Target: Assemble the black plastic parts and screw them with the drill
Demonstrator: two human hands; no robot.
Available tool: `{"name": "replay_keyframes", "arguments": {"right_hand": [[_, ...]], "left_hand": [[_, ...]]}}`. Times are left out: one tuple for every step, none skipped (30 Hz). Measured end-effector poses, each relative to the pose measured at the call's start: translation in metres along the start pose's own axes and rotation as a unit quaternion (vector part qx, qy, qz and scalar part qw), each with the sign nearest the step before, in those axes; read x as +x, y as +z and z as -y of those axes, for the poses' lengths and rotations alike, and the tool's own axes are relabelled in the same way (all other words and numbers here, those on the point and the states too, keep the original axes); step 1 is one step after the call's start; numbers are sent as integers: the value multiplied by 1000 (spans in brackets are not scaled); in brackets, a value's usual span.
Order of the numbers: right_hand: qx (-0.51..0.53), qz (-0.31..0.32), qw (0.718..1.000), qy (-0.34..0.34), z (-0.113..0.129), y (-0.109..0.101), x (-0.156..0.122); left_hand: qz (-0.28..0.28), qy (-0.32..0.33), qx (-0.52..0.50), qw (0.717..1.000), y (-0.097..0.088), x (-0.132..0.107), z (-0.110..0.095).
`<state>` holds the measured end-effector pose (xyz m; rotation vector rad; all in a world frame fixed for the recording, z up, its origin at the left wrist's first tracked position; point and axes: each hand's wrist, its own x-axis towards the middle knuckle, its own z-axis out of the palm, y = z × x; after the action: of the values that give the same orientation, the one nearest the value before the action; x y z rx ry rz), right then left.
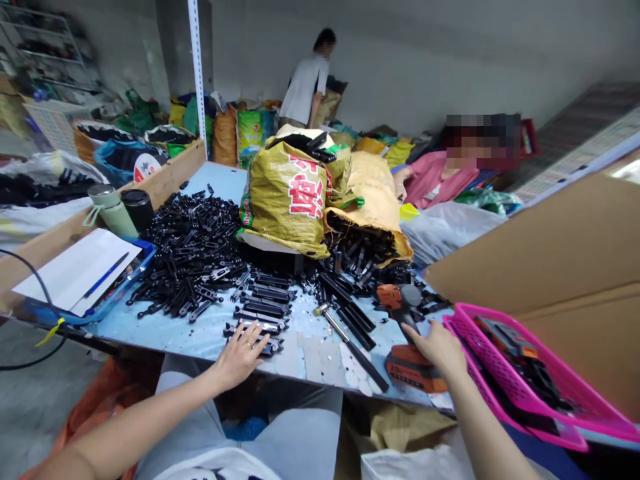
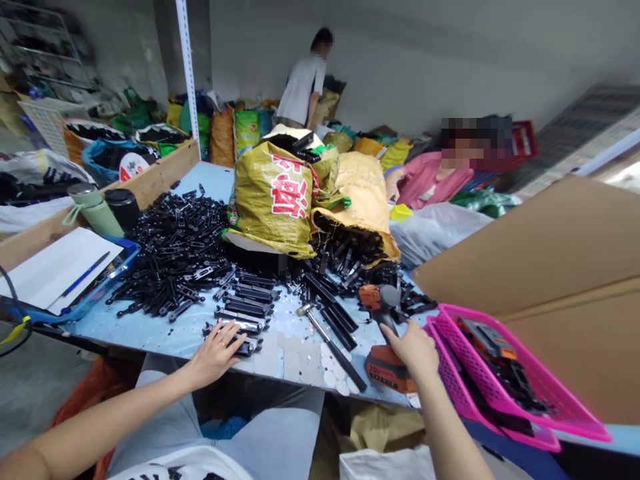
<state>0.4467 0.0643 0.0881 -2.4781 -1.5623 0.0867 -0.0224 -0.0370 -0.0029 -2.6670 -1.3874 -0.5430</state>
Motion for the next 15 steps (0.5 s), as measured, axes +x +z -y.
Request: {"name": "replay_keyframes", "arguments": {"right_hand": [[41, 73, 996, 18, -2, 0, 11], [96, 140, 985, 35, -1, 2, 20], [157, 191, 968, 52, 3, 5, 28], [214, 226, 948, 68, 8, 8, 35], [261, 247, 929, 83, 14, 10, 41], [297, 259, 914, 99, 20, 13, 46], [322, 266, 902, 111, 24, 15, 49], [339, 272, 893, 120, 27, 17, 52], [348, 278, 886, 129, 29, 18, 55], [349, 283, 883, 137, 30, 19, 56], [344, 289, 882, 145, 29, 19, 57], [334, 294, 882, 152, 29, 20, 58], [323, 297, 885, 158, 29, 20, 57], [313, 294, 889, 161, 29, 21, 56], [306, 288, 893, 160, 29, 22, 55]], "left_hand": [[-9, -20, 2, 1000, -3, -3, 0], [-17, -39, 5, 999, -6, -7, 2], [-23, -57, 10, 998, -9, -11, 6], [-30, -74, 16, 997, -11, -16, 11], [-37, -91, 22, 995, -12, -22, 16], [-44, -108, 28, 993, -13, -28, 20], [-52, -125, 32, 990, -14, -34, 23], [-60, -138, 34, 988, -14, -39, 24], [-65, -147, 33, 986, -15, -42, 23], [-67, -151, 27, 986, -15, -42, 20], [-66, -149, 17, 987, -15, -39, 15], [-61, -143, 2, 988, -15, -31, 9], [-51, -136, -16, 989, -14, -19, 3], [-39, -129, -37, 990, -12, -3, -2], [-23, -130, -57, 990, -10, 17, -5]]}}
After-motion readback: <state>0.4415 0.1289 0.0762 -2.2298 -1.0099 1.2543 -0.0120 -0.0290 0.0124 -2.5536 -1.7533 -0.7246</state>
